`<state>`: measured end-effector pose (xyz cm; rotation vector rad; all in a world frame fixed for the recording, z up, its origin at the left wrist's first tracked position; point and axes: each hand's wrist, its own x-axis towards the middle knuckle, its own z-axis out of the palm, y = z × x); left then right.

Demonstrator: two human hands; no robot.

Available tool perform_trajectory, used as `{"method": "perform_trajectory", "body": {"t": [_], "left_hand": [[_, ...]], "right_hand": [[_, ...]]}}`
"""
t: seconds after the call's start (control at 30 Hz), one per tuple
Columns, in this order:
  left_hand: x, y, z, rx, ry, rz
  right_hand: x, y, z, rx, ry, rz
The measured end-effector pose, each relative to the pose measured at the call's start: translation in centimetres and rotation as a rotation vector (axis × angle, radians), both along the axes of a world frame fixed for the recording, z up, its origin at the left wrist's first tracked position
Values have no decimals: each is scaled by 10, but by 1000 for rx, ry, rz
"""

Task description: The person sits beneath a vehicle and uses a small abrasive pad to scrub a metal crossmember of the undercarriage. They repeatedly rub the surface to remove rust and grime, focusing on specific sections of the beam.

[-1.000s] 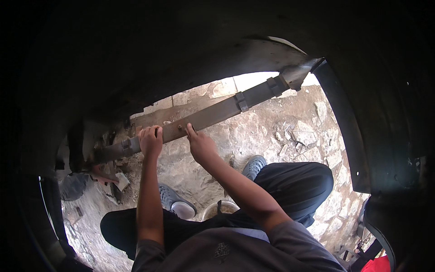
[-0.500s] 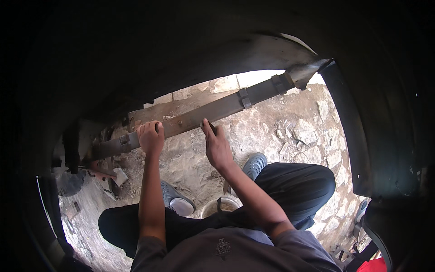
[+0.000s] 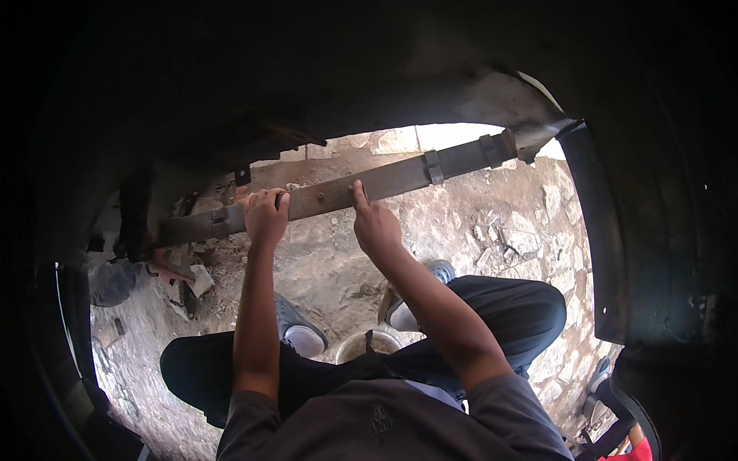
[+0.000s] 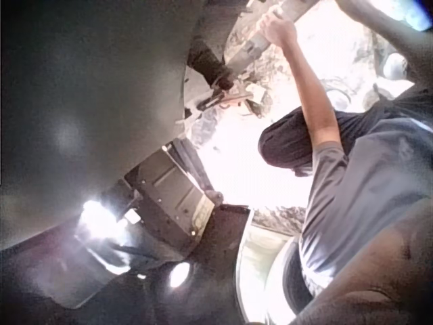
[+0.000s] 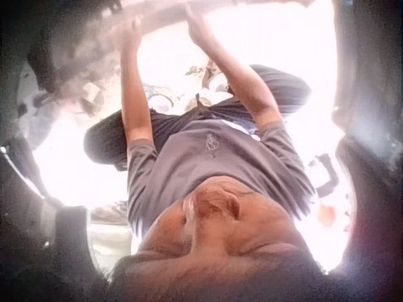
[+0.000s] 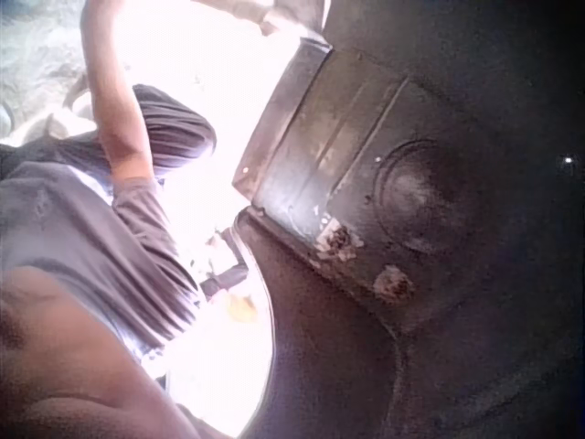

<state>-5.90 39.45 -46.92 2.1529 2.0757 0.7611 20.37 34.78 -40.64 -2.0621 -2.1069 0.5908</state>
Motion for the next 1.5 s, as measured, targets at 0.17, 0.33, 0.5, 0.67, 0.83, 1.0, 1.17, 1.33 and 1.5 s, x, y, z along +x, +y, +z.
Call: {"method": "perform_trajectory", "body": {"t": [0.17,0.33,0.5,0.67,0.83,1.0,1.17,1.33,1.5], "left_hand": [[3,0,10,-37,32,14],[5,0,6,-57,7,4],[4,-2,5,-57,40,35],[5,-1,4,-70,28,42],[4,2,6,-72,17,18],[3,-2,4,-91,35,45],[3,2,5,-57,16,6],[-1,-1,4,-46,29,23],[4,-1,10,-57,40,23]], "right_hand": [[8,1,10,-14,-48,27],[7,30,0,81,-40,13],[6,3,17,-59,-131,63],[6,24,5,90,-46,49],[8,21,-7,117,-48,29],[8,-1,13,-1,-58,45],[8,39,-1,108,-109,39],[7,4,21,-29,-147,68],[9,5,13,-7,-96,36]]}}
